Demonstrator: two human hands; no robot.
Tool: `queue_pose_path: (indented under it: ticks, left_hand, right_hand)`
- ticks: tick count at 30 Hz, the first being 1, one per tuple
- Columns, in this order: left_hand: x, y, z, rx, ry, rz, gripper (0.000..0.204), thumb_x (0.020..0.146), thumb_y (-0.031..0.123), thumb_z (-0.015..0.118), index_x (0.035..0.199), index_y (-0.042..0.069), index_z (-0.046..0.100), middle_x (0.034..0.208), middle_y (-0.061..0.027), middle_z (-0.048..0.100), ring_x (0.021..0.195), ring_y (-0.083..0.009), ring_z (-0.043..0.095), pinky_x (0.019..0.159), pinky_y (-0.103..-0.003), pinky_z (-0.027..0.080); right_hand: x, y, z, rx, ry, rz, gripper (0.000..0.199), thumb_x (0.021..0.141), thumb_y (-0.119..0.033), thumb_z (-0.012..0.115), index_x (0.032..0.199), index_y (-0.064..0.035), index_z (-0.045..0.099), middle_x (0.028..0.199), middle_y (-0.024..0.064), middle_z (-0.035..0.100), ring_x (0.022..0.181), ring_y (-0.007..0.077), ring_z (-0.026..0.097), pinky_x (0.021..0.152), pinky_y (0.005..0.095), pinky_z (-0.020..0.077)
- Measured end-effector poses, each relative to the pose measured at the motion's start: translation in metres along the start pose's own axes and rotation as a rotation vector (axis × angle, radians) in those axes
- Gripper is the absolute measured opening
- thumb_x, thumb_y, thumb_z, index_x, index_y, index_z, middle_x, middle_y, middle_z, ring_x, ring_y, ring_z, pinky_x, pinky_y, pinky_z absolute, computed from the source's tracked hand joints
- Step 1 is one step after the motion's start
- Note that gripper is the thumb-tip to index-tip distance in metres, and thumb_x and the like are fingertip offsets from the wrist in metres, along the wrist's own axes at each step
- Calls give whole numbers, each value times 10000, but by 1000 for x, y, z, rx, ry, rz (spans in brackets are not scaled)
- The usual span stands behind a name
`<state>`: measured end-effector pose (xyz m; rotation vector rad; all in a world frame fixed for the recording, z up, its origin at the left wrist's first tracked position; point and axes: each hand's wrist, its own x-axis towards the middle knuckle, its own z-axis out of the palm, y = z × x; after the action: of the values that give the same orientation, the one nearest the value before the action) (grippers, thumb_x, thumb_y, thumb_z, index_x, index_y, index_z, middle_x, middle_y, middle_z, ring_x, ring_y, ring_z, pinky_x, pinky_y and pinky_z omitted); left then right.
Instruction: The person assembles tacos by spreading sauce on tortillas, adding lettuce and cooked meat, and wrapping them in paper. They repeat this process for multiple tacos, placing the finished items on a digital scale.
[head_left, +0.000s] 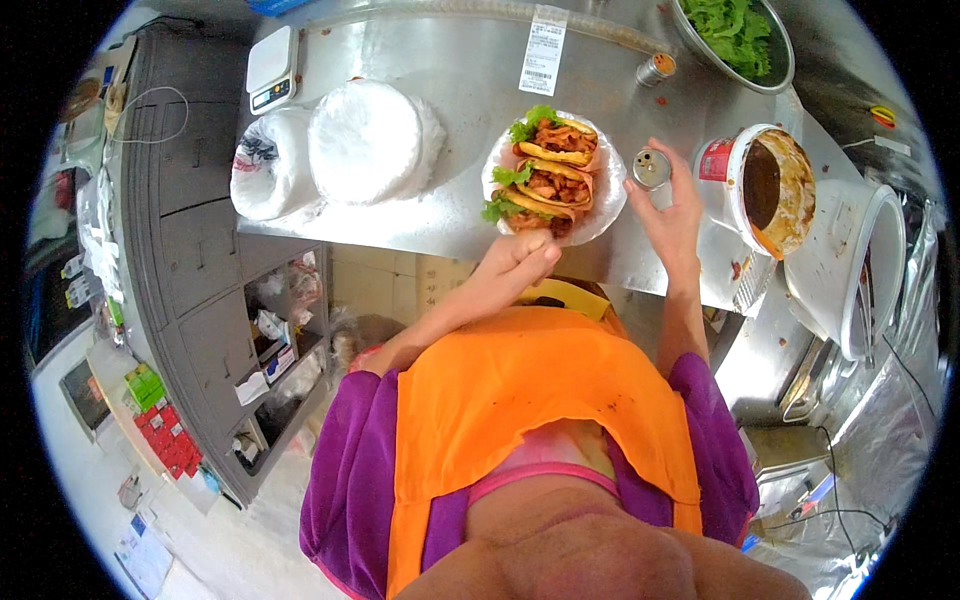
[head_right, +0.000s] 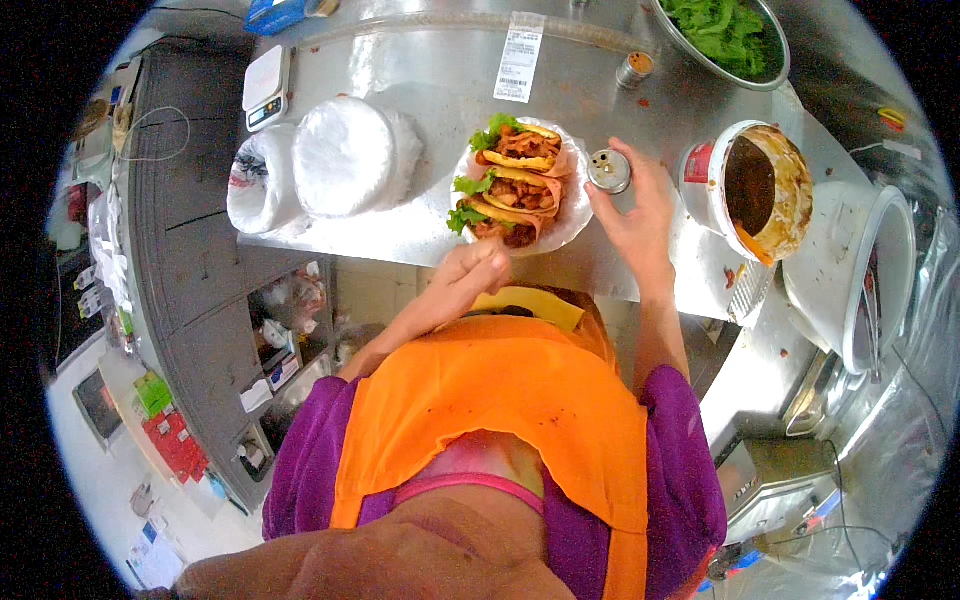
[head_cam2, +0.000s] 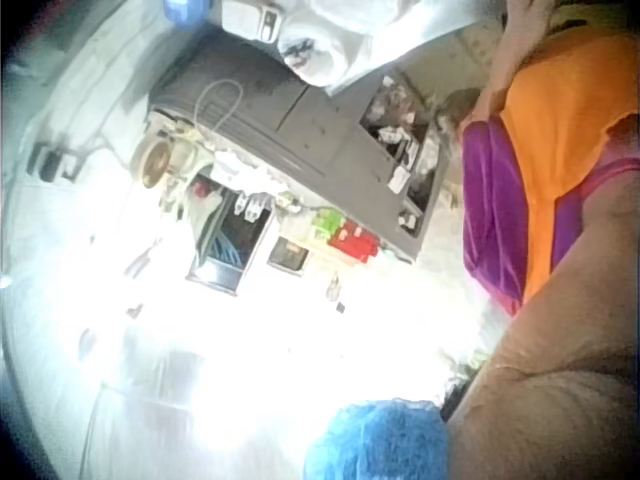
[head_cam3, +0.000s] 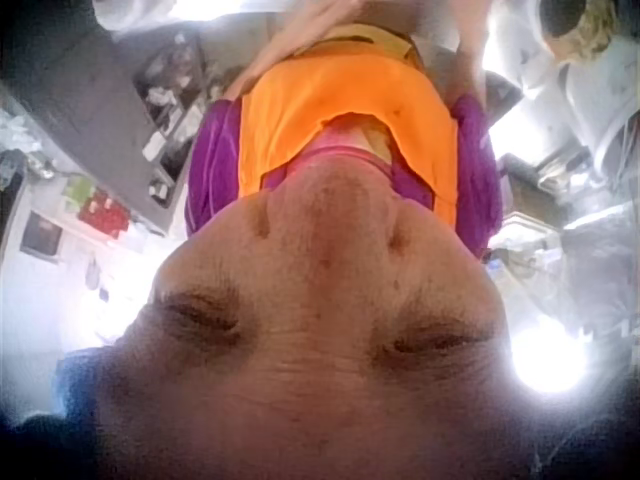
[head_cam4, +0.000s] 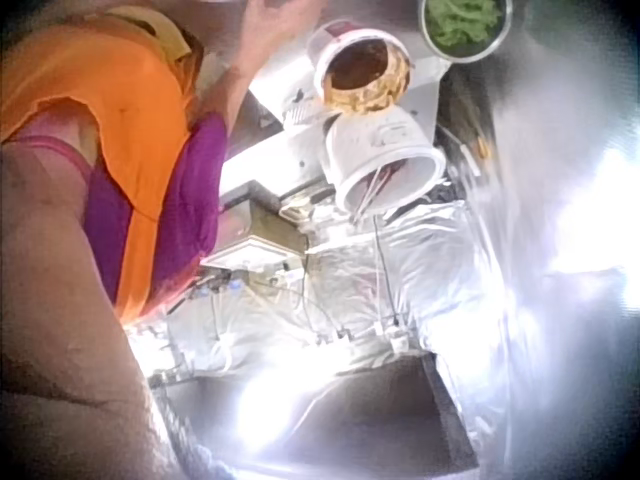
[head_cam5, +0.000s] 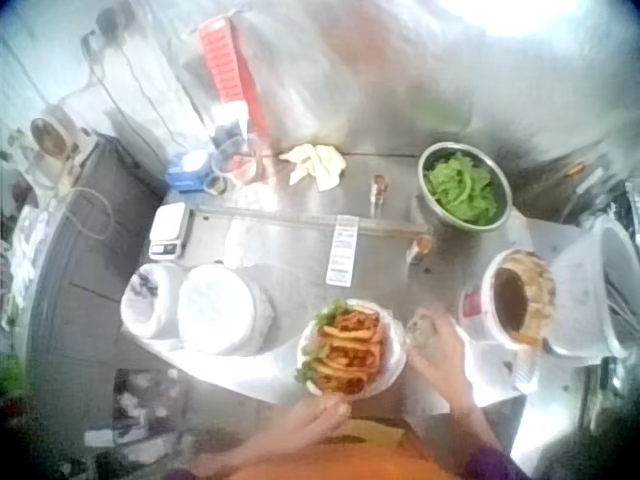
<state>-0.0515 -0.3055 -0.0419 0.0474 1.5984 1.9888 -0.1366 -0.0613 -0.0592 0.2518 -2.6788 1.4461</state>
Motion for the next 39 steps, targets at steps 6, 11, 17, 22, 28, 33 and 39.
queue_pose_path:
  ticks: [6,11,17,22,28,33,39]
  left_hand:
    - [24,-22,13,-272,-73,158,327,1012,144,519,1313,62,418,1129,-40,520,1002,-134,525,901,-306,448]
    - [36,-19,9,-639,-53,81,556,970,32,539,1465,53,287,1369,-98,429,1281,-218,468,1044,-341,419]
    - [35,-12,7,-756,-135,2,721,946,130,573,1533,42,163,1491,-127,333,1362,-240,402,1106,-352,368]
    - [61,-19,21,-926,-155,82,772,885,15,553,1538,61,144,1505,-83,324,1367,-207,395,1107,-330,369]
    - [59,-6,17,-1029,-182,107,987,701,-156,419,1566,107,22,1581,-72,206,1464,-187,234,1159,-328,280]
    - [56,-16,23,-982,-160,97,1008,687,-193,405,1563,84,-9,1607,-96,153,1482,-212,204,1177,-343,259]
    - [41,-42,34,-931,-198,-45,870,737,-177,422,1528,88,176,1494,-69,335,1403,-184,335,1124,-308,333]
  right_hand:
    - [-2,-41,9,-19,-30,-72,570,777,-26,737,1318,-48,557,1233,123,592,1122,239,585,957,330,454]
    - [-3,-52,19,-64,-45,-133,622,749,1,708,1346,-79,553,1208,135,561,1096,267,574,913,335,483]
    - [-4,-63,17,-172,-122,-85,644,789,-49,709,1387,-48,471,1232,170,566,1091,301,589,921,365,482]
    - [13,-100,18,-288,-11,-283,496,796,-122,742,1250,-28,567,1184,162,632,1049,332,617,890,402,491]
    - [17,-92,13,-495,-23,-318,428,820,-162,720,1217,-52,603,1129,143,651,1010,350,616,865,421,493]
    - [12,-81,16,-496,-49,-282,488,807,-156,737,1258,-49,585,1150,158,638,1010,341,621,860,405,498]
    - [-11,-111,13,-432,-48,-359,531,782,-141,760,1275,-49,583,1151,152,637,1026,336,613,880,404,492]
